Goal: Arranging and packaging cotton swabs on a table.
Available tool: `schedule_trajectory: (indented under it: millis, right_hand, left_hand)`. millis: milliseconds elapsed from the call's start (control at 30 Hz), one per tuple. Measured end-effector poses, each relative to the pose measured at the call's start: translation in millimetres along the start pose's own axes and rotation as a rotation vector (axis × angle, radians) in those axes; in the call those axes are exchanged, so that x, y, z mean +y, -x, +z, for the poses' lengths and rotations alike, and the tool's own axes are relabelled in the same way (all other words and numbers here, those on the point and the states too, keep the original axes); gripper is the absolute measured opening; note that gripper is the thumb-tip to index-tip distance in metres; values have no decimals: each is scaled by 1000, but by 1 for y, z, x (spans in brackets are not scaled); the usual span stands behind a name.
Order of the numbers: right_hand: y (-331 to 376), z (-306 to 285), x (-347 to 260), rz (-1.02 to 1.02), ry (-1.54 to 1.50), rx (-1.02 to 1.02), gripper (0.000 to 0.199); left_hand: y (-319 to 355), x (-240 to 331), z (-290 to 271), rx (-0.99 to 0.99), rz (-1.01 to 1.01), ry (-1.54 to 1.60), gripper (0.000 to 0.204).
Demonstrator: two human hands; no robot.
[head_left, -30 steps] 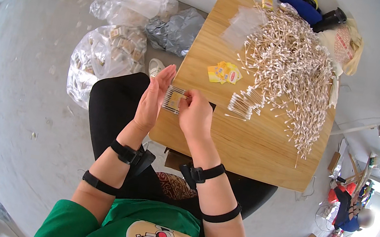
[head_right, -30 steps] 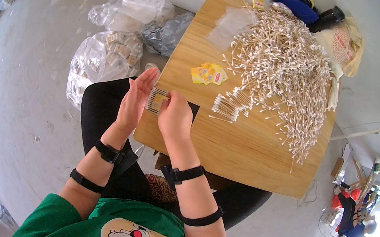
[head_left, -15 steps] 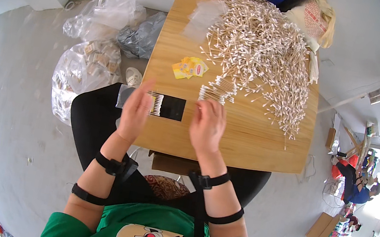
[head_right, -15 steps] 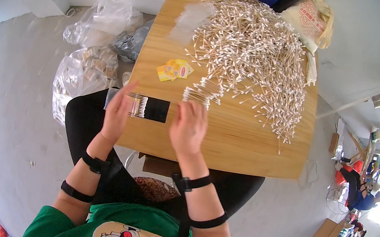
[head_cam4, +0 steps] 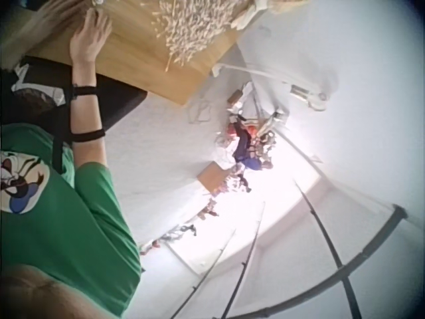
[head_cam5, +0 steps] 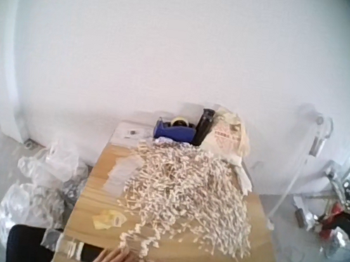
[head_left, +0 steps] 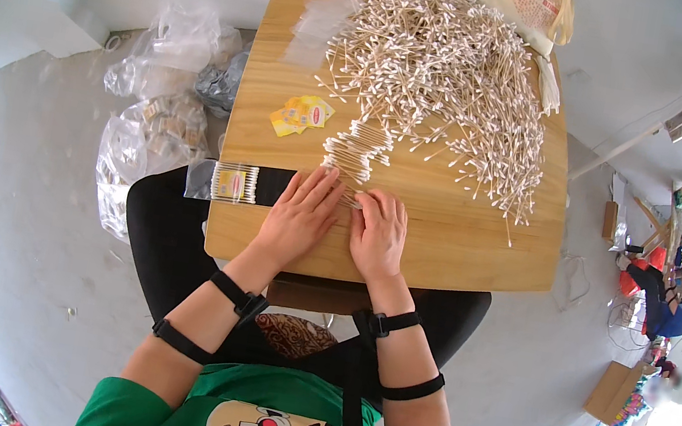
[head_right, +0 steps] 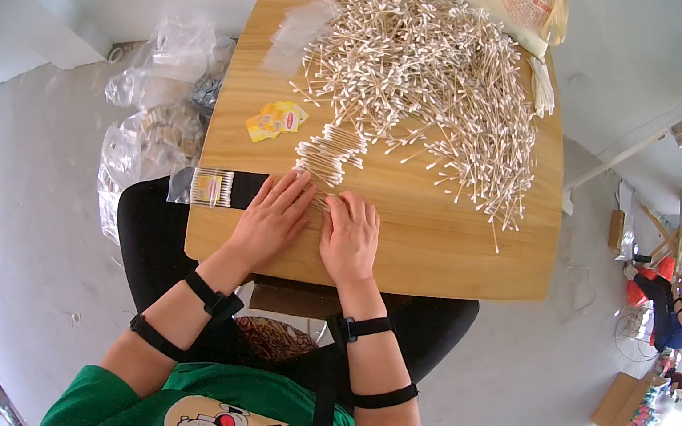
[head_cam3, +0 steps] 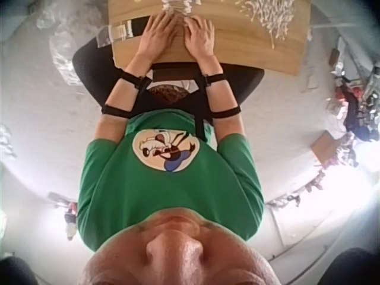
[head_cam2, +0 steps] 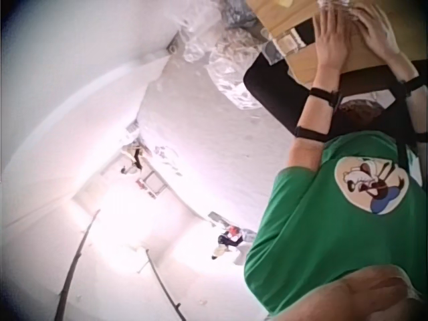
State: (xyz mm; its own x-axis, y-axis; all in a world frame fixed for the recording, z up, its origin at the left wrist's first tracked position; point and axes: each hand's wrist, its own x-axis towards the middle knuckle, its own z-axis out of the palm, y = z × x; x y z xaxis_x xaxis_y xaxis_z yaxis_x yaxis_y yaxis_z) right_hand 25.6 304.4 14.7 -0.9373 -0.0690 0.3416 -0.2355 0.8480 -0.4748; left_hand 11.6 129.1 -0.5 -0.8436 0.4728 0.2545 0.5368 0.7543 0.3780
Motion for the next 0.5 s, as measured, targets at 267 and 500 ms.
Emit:
schedule_trajectory:
  millis: [267, 500]
  right_hand:
    - [2, -3, 2, -21, -133, 72, 15]
    - [-1, -1, 1, -1, -131, 92, 10]
  left_hand:
    - [12, 3, -13, 55, -89, 166, 37]
    - [10, 2, -12, 149, -102, 185, 32]
